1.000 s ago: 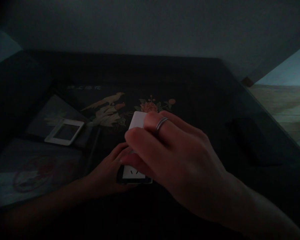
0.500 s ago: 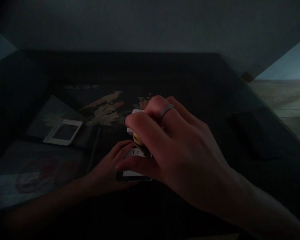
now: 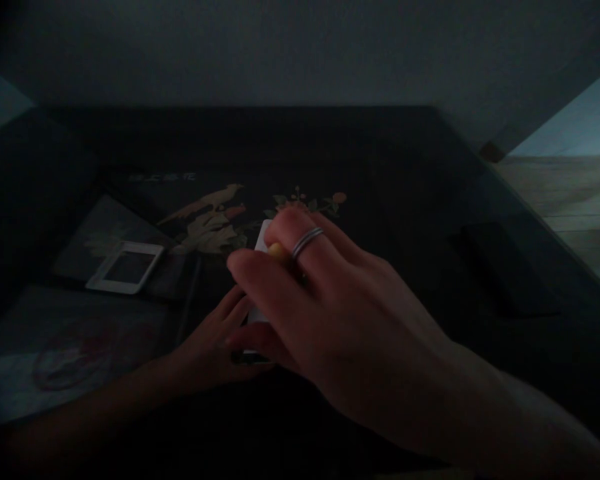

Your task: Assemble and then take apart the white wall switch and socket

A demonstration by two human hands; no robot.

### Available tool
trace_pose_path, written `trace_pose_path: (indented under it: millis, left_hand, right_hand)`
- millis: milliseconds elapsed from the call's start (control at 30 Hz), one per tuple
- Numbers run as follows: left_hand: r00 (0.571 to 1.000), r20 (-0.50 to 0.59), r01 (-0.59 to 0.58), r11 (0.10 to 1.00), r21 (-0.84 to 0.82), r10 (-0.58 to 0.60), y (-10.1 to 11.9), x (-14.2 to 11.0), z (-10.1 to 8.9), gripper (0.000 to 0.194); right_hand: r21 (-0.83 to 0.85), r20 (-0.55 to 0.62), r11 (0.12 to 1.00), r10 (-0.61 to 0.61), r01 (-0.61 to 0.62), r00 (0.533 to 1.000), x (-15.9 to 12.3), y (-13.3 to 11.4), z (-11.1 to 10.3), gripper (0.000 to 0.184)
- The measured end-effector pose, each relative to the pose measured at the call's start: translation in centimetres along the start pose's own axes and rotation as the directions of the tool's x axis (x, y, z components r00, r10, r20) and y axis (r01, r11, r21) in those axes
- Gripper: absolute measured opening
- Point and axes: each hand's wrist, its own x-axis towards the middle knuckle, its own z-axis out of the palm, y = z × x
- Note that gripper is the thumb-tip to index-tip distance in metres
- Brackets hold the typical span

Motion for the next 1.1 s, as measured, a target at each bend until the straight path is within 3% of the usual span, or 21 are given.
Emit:
trace_pose_path:
  millis: [67,167,267,367,433,600,867,967,1100]
  left_hand:
    - [1.0,0.0,0.0,1.0,0.007,0.0,0.0,0.0,0.0,0.102]
    - [1.0,-0.004,-0.016,1.0,0.015,0.016,0.0,0.0,-0.1,0.104]
    - [1.0,-0.002,-0.02,1.0,0.012,0.02,0.0,0.0,-0.1,0.103]
    - [1.0,-0.002,-0.021,1.0,0.018,0.021,-0.2,-0.1,0.0,0.104]
    - [1.0,0.005,-0.014,1.0,0.021,0.014,-0.2,-0.1,0.1,0.103]
    - [1.0,0.011,-0.007,1.0,0.013,0.007,-0.1,0.0,-0.1,0.099]
    - [1.0,-0.006,-0.022,0.999,0.036,0.022,-0.3,-0.1,0.0,0.103]
    - [1.0,0.01,-0.012,0.999,0.032,0.012,-0.3,-0.1,0.1,0.102]
    - [1.0,0.017,-0.007,1.0,0.029,0.007,-0.3,-0.1,0.1,0.102]
  right_hand:
    - [-0.014,-0.06,1.0,-0.003,0.003,0.998,0.4,-0.3,0.8,0.017]
    - [0.121,-0.077,0.992,0.056,-0.047,0.995,0.4,-0.5,0.7,0.022]
    - [0.216,-0.044,0.97,0.124,-0.112,0.991,-0.2,-0.3,-0.3,0.029]
    - [0.261,0.072,0.953,0.142,-0.157,0.987,-0.5,-0.2,-1.0,0.036]
    - [0.235,0.118,0.958,0.14,-0.165,0.983,-0.4,-0.2,-0.8,0.035]
    - [0.049,0.033,0.994,0.096,-0.098,0.995,0.2,-0.6,0.0,0.012]
    - [0.174,0.104,0.975,0.121,-0.138,0.987,0.1,-0.4,-1.6,0.022]
    - [0.081,0.108,0.994,0.059,-0.068,0.992,0.1,-0.4,-1.1,0.026]
    - [-0.065,0.01,0.997,0.044,-0.043,0.999,0.1,-0.9,-0.3,0.02]
